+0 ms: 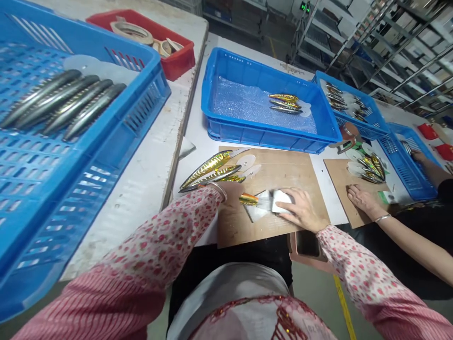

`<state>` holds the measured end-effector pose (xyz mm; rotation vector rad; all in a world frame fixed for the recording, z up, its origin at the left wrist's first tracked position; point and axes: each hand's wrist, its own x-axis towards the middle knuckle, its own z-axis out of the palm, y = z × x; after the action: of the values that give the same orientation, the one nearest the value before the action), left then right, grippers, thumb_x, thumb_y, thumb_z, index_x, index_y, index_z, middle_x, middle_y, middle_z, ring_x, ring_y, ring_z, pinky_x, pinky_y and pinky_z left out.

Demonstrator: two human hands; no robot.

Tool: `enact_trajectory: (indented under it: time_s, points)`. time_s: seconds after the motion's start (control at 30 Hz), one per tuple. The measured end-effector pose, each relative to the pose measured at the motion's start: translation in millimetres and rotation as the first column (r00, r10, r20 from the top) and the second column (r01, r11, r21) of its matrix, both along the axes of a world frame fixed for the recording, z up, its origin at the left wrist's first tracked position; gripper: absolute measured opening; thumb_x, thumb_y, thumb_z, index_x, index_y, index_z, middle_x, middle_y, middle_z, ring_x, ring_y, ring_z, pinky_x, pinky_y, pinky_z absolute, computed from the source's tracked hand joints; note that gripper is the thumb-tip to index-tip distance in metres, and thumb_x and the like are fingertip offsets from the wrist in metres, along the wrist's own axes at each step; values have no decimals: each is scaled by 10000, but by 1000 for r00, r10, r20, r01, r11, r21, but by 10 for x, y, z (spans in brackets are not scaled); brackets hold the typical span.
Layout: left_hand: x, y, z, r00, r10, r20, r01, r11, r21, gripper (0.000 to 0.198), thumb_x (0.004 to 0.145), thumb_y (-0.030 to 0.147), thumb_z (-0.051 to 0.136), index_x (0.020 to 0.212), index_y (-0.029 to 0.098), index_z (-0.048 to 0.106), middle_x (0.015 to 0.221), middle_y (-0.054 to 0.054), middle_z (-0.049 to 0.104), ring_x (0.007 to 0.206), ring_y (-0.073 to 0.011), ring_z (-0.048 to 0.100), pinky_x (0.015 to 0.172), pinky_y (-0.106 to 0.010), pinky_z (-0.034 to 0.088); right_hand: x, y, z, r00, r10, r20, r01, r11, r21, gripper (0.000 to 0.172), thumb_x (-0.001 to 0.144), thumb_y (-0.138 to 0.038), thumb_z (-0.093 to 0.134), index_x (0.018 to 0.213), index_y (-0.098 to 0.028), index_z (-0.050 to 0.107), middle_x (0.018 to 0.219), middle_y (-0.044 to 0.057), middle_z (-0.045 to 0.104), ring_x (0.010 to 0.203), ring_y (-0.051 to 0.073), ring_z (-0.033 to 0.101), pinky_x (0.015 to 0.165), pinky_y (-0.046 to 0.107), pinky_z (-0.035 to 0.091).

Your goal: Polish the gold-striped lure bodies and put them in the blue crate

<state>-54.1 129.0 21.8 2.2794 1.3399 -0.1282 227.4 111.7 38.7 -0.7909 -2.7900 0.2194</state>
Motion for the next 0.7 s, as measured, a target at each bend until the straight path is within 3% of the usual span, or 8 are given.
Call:
enact_trajectory:
  time_s: [0.1,0.2,0.33,0.5,0.63,0.7]
  points:
    - [24,-39,157,988,-65,-137,45,989,-142,154,732,201,622,726,57,675,608,-60,643,542,-108,532,566,-218,413,-134,-14,-14,1000,-3,29,2,999,35,253,930,-334,692,1165,-260,633,1401,93,356,1214,338,359,968,500,325]
    - [39,-89,233,989,-50,-137,36,994,-103,184,763,186,594,818,29,673,695,-83,667,614,-114,557,614,-219,428,-101,-3,1,1000,2,12,-2,1000,20,246,936,-349,685,1162,-263,637,1386,87,372,1203,325,371,960,480,343]
    - [47,-53,224,989,-72,-132,55,991,-126,206,734,228,616,829,54,671,790,-114,688,669,-141,582,658,-240,463,21,-3,40,998,-54,-21,54,999,-2,216,966,-361,637,1150,-247,643,1346,95,413,1187,316,392,954,475,356]
    - [55,-23,235,984,-94,-154,56,970,-235,210,738,250,582,808,75,676,710,-103,679,597,-156,581,632,-261,473,-144,-22,-11,999,-29,21,28,999,40,262,915,-345,713,1152,-257,645,1382,92,375,1197,329,379,957,490,342]
    - [63,-67,232,986,-58,-156,33,986,-163,268,756,227,559,921,46,665,878,-157,691,738,-195,616,718,-305,481,100,4,-22,995,-78,-69,79,997,6,224,958,-363,640,1149,-246,643,1342,104,417,1181,319,404,941,491,371]
    - [64,-77,222,985,-53,-166,26,987,-159,252,743,217,575,896,40,670,864,-157,689,736,-195,615,722,-308,481,129,-30,-59,988,-98,-119,99,995,-2,211,968,-361,617,1139,-239,646,1330,107,426,1174,316,413,947,497,372]
